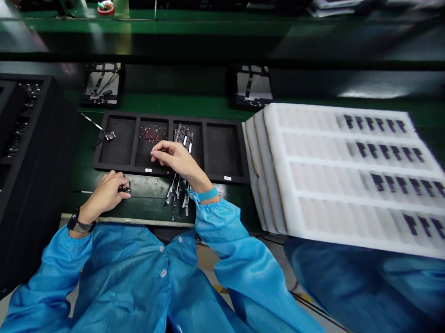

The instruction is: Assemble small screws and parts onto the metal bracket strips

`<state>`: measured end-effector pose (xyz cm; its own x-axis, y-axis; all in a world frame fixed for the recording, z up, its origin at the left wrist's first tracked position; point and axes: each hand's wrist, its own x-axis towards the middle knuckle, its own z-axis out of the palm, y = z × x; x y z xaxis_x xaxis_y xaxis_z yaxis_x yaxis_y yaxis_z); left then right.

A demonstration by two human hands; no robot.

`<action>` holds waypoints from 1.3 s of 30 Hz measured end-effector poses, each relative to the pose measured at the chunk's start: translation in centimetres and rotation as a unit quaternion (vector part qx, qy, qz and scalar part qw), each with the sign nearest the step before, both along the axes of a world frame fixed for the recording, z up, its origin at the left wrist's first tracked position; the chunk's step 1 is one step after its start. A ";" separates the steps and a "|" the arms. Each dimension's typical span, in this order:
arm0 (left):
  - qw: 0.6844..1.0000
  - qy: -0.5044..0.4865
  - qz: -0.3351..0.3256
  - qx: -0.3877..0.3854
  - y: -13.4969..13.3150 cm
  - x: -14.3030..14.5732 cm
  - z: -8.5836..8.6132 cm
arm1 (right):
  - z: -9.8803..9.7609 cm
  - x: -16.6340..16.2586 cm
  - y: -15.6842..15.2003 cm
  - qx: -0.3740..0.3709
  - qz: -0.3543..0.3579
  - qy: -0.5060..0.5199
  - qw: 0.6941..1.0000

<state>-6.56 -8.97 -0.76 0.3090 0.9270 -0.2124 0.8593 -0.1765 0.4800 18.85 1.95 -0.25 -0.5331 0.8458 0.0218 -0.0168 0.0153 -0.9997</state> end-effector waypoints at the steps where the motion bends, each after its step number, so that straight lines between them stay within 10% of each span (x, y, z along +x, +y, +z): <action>1: 1.000 -0.001 -0.002 0.001 0.0 0.0 0.0 | 0.0 0.0 0.1 0.001 -0.003 -0.005 1.000; 18: 0.971 -0.225 0.074 -0.017 0.5 -0.5 3.4 | 0.2 0.0 -0.7 0.050 0.000 -0.074 0.996; 29: 0.797 -0.533 0.274 -0.074 4.2 3.3 4.4 | 0.1 -0.4 -1.2 0.033 0.033 -0.071 0.996; 39: 0.808 -0.530 0.253 -0.042 7.0 6.1 2.4 | 0.4 0.0 -0.7 0.048 0.004 -0.062 0.997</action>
<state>-0.50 -1.93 1.63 -0.0566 0.9878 -0.1452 -0.0911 0.1397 0.9860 18.85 1.21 0.16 -0.5436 0.8386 0.0362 0.1071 0.1121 -0.9879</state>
